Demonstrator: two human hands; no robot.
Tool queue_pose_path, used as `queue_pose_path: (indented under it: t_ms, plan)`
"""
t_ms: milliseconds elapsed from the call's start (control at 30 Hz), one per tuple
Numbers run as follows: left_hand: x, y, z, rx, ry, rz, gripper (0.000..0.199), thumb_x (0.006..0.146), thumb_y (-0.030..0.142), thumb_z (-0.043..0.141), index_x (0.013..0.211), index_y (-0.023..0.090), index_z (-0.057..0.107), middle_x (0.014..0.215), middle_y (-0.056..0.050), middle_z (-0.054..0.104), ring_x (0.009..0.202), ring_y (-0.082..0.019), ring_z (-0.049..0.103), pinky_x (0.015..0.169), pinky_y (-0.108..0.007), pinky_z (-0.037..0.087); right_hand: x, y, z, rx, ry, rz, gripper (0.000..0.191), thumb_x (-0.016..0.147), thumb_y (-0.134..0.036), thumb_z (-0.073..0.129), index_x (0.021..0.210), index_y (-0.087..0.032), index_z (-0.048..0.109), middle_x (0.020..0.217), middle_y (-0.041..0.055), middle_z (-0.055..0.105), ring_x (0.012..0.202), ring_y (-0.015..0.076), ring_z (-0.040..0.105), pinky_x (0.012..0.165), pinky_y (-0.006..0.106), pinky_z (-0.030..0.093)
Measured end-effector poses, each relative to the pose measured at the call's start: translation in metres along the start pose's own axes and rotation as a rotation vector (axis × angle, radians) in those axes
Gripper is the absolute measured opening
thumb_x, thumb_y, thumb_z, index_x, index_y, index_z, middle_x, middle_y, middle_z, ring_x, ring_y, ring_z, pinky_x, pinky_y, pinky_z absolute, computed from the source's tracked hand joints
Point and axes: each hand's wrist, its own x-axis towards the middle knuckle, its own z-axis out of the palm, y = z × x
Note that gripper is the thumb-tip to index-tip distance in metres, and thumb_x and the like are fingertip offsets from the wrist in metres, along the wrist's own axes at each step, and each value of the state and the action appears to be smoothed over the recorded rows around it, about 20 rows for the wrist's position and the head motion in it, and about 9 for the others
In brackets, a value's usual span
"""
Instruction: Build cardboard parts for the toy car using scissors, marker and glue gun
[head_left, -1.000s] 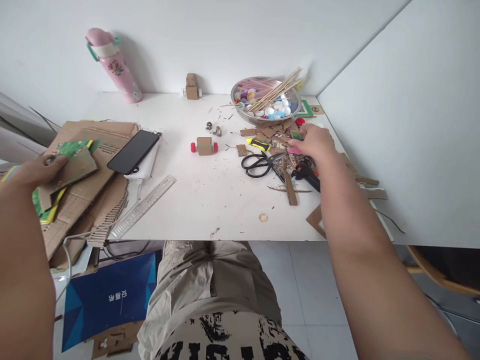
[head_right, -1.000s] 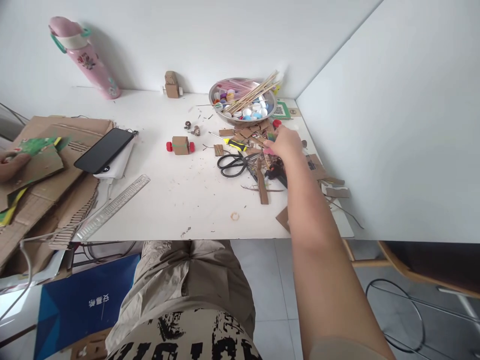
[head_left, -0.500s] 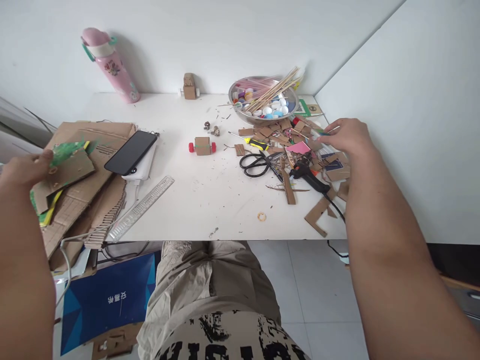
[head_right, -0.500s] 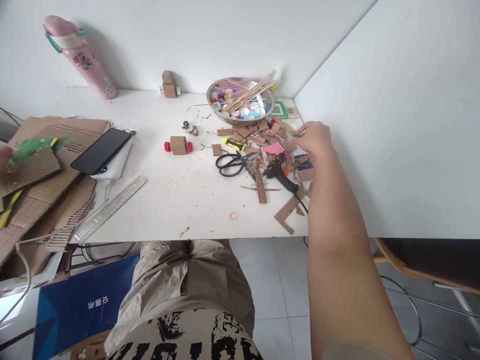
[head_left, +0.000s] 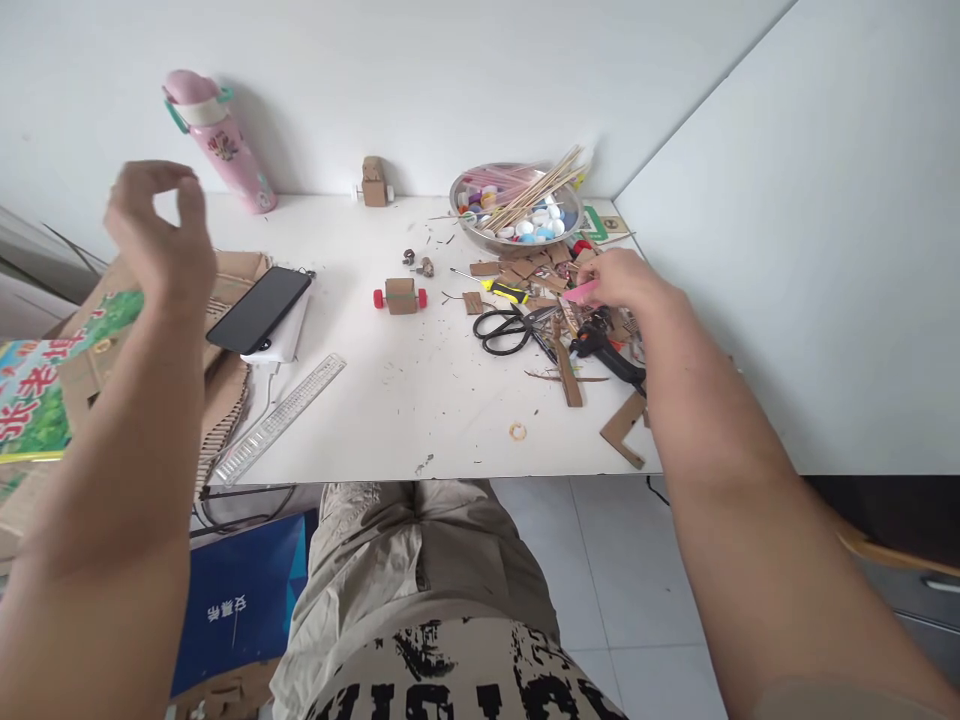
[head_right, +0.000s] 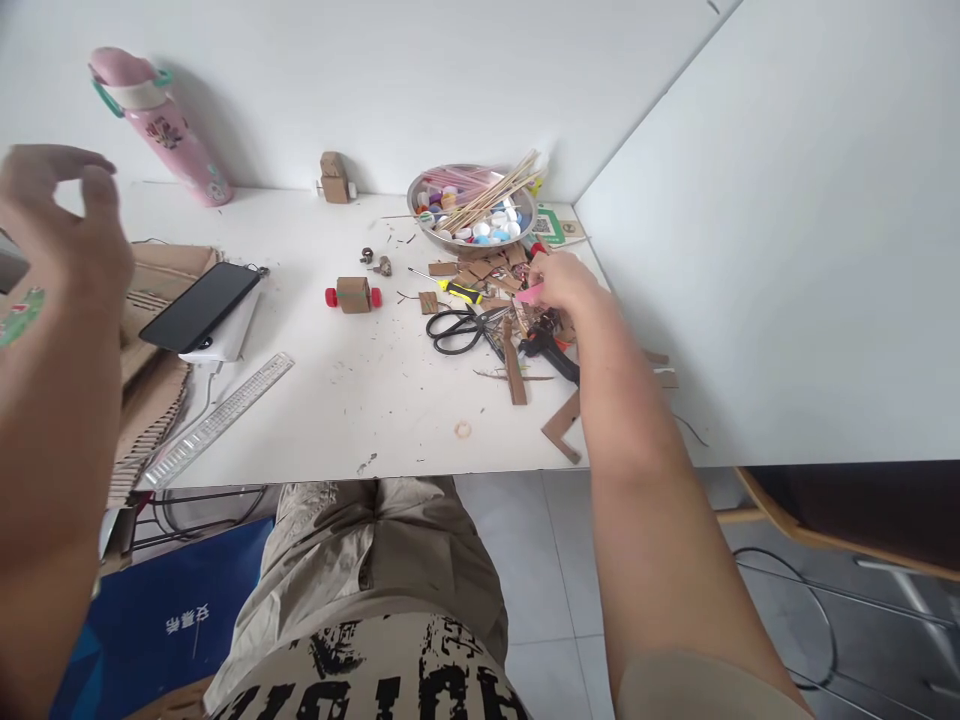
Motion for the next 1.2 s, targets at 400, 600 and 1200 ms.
queue_pose_path:
  t_ms: [400, 600, 1200]
  plan:
    - [-0.09, 0.1, 0.061, -0.611, -0.266, -0.047, 0.009, 0.096, 0.02, 0.069, 0.088, 0.023, 0.068, 0.09, -0.003, 0.083, 0.09, -0.018, 0.077, 0.094, -0.035, 0.063, -0.034, -0.059, -0.036, 0.169, 0.089, 0.065, 0.029, 0.087, -0.044, 0.093, 0.082, -0.022, 0.074, 0.084, 0.0035, 0.076, 0.085, 0.0247, 0.076, 0.081, 0.042, 0.066]
    - [-0.14, 0.119, 0.097, -0.968, -0.854, 0.019, 0.04, 0.095, 0.059, 0.08, 0.101, 0.022, 0.066, 0.093, -0.007, 0.081, 0.082, -0.019, 0.078, 0.079, -0.033, 0.062, -0.079, -0.125, 0.017, 0.454, -0.247, -0.007, 0.048, 0.087, -0.065, 0.089, 0.077, -0.024, 0.065, 0.075, 0.001, 0.067, 0.075, 0.0197, 0.069, 0.065, 0.031, 0.056]
    - [-0.161, 0.121, 0.087, -0.664, -0.972, 0.001, 0.034, 0.101, 0.033, 0.054, 0.071, 0.027, 0.04, 0.057, 0.007, 0.045, 0.057, -0.013, 0.038, 0.061, -0.027, 0.036, -0.089, -0.089, -0.065, -0.431, 0.019, 0.488, 0.01, 0.097, -0.018, 0.072, 0.102, -0.021, 0.08, 0.105, 0.0154, 0.084, 0.101, 0.0311, 0.078, 0.099, 0.044, 0.06]
